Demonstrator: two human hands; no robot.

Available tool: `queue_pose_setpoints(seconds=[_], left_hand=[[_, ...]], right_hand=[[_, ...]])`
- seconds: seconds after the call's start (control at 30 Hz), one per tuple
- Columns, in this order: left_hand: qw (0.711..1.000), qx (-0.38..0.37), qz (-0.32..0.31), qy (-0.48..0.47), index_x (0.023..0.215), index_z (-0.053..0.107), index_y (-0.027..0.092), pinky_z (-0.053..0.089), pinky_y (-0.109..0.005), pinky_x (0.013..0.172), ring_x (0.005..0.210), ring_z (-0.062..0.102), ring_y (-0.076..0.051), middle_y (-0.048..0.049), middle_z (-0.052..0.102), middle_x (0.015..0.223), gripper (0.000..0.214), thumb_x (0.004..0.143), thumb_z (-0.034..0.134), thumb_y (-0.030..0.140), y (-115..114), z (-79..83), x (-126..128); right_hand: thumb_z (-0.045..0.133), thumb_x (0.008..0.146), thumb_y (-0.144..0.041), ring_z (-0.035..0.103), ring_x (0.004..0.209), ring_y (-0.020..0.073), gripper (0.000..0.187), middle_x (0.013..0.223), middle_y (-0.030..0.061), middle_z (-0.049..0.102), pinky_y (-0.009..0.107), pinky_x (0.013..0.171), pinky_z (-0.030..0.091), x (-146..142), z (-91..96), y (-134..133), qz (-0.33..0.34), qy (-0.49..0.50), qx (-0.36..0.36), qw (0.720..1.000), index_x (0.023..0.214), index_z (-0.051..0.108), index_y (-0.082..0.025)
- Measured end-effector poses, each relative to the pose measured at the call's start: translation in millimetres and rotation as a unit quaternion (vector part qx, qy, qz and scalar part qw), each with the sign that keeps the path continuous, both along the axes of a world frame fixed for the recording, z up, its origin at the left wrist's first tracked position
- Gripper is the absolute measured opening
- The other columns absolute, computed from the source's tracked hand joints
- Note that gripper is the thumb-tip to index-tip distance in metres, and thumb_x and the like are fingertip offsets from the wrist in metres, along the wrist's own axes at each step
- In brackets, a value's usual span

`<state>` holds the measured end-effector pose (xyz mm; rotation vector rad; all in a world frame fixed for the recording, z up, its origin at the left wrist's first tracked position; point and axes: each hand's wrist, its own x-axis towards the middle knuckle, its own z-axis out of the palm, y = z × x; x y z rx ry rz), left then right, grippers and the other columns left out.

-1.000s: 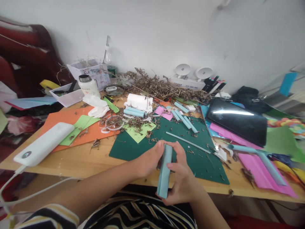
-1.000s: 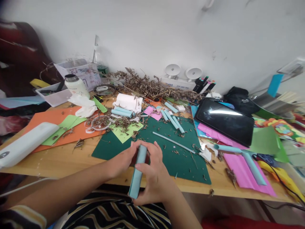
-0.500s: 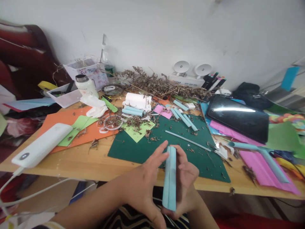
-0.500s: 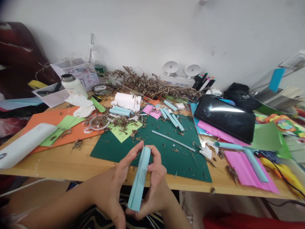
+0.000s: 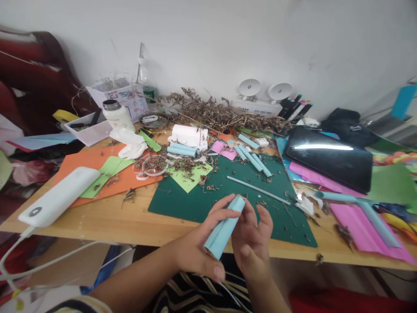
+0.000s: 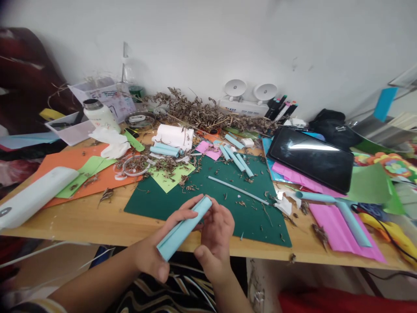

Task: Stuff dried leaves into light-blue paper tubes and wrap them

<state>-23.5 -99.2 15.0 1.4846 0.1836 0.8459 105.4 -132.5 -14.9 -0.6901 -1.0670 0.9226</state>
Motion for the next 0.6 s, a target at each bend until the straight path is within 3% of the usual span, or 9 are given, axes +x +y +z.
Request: queue_pose_setpoints(seconds=[0.13, 0.27, 0.43, 0.6], left_hand=[[0.999, 0.015, -0.036, -0.002, 0.12, 0.03, 0.032, 0.005, -0.049, 0.103, 0.129, -0.005, -0.032, -0.0032, -0.002, 0.14, 0.076, 0.055, 0.063, 0.056, 0, 2.5, 4], [0.998, 0.034, -0.04, -0.016, 0.114, 0.028, 0.028, 0.007, -0.049, 0.103, 0.128, -0.009, -0.032, -0.0038, -0.009, 0.138, 0.069, 0.06, 0.059, 0.057, -3, 2.4, 10], [0.998, 0.044, -0.033, -0.016, 0.111, 0.029, 0.026, 0.009, -0.05, 0.102, 0.128, 0.002, -0.034, -0.0061, -0.008, 0.137, 0.06, 0.066, 0.049, 0.06, -3, 0.8, 14], [0.994, 0.109, 0.0, -0.032, 0.112, 0.028, 0.028, 0.015, -0.051, 0.101, 0.125, 0.013, -0.036, -0.0078, 0.001, 0.134, 0.063, 0.063, 0.054, 0.058, 0, -5.6, 18]], right_hand=[[0.056, 0.074, -0.032, 0.047, 0.107, 0.0115, 0.04, 0.115, -0.0032, 0.051, 0.027, 0.084, 0.043, -6, 7.6, -1, -0.044, 0.095, -0.027, 0.994, 0.112, 0.043, -0.035], [0.06, 0.072, -0.029, 0.052, 0.1, 0.0086, 0.035, 0.107, -0.0052, 0.057, 0.024, 0.082, 0.043, -11, 10.6, -4, -0.093, 0.125, -0.078, 0.985, 0.104, 0.049, -0.035], [0.065, 0.066, -0.033, 0.055, 0.093, 0.0081, 0.039, 0.103, -0.0067, 0.059, 0.023, 0.077, 0.045, -13, 14.7, -5, -0.117, 0.161, -0.113, 0.973, 0.101, 0.049, -0.037], [0.069, 0.059, -0.038, 0.056, 0.085, 0.0074, 0.046, 0.098, -0.0062, 0.059, 0.021, 0.072, 0.046, -13, 11.1, -2, -0.125, 0.189, -0.136, 0.964, 0.1, 0.049, -0.037]])
